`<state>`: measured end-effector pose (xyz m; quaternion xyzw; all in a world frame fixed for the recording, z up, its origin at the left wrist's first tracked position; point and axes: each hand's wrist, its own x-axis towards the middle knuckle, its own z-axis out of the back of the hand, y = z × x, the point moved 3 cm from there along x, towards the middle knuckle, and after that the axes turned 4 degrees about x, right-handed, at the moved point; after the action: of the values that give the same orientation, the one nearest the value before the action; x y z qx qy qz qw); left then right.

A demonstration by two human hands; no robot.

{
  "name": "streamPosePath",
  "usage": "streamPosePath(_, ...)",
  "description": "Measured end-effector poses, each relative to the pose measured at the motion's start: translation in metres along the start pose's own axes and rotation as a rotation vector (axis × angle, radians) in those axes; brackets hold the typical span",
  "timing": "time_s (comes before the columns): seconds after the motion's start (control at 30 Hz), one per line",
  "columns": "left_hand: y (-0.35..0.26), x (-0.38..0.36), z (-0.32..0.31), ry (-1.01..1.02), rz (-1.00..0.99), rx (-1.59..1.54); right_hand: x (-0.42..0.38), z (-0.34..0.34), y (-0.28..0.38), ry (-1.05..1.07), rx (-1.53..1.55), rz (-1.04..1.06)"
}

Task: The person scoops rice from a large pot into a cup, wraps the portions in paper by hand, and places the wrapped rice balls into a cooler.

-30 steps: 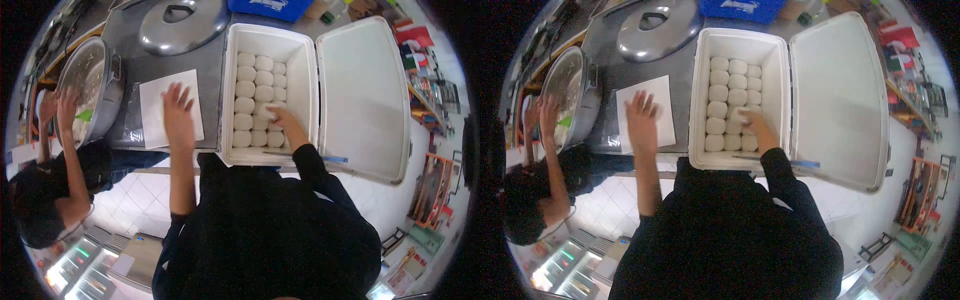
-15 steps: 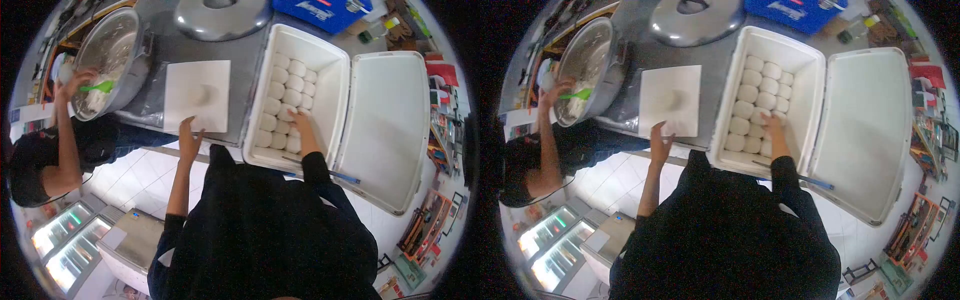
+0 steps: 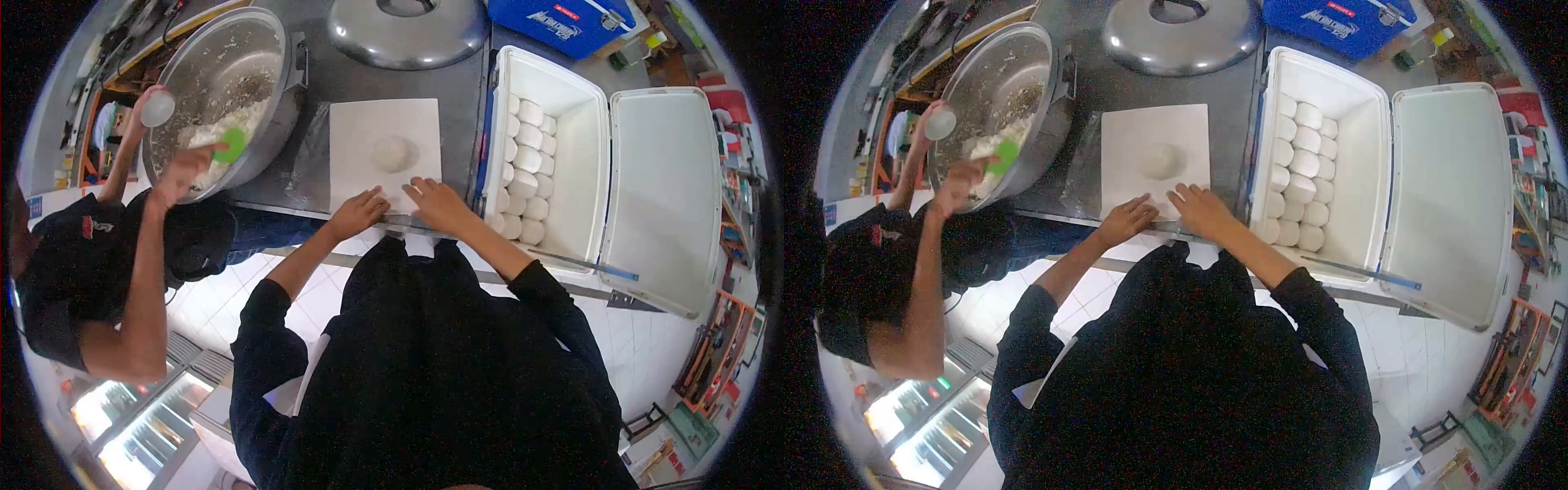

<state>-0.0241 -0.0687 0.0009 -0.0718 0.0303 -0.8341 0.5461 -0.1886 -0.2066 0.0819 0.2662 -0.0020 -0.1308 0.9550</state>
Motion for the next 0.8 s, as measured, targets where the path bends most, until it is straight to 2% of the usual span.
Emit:
streamPosePath(0.03,0.001,0.002,0.003,-0.067,0.009,-0.003,0.0,-0.022,-0.001,0.012,-0.065,-0.013)
streamPosePath(0.1,0.002,0.005,0.004,-0.03,0.192,-0.2,-0.003,-0.053,-0.01,0.035,-0.14,-0.01)
streamPosePath(0.13,0.001,0.005,0.004,-0.01,0.285,-0.298,-0.003,-0.052,-0.011,0.039,-0.129,-0.028)
streamPosePath(0.23,0.004,0.013,0.013,-0.08,0.383,-0.472,-0.006,-0.053,-0.016,0.04,-0.083,-0.081)
streamPosePath(0.37,0.017,0.018,0.023,-0.092,0.515,-0.897,0.001,-0.052,-0.017,0.056,-0.021,-0.155)
streamPosePath(0.5,0.023,0.024,0.023,-0.078,0.546,-0.878,0.003,-0.041,-0.009,0.031,0.039,-0.1)
streamPosePath(0.67,0.022,0.031,0.026,-0.042,0.546,-0.832,0.006,-0.033,-0.008,0.041,-0.223,-0.116)
streamPosePath(0.77,0.025,0.02,0.041,-0.195,0.406,-0.399,0.002,-0.02,-0.014,-0.046,-0.248,-0.03)
streamPosePath(0.8,0.03,0.014,0.043,-0.186,0.422,-0.389,0.0,-0.015,-0.019,-0.085,-0.238,0.008)
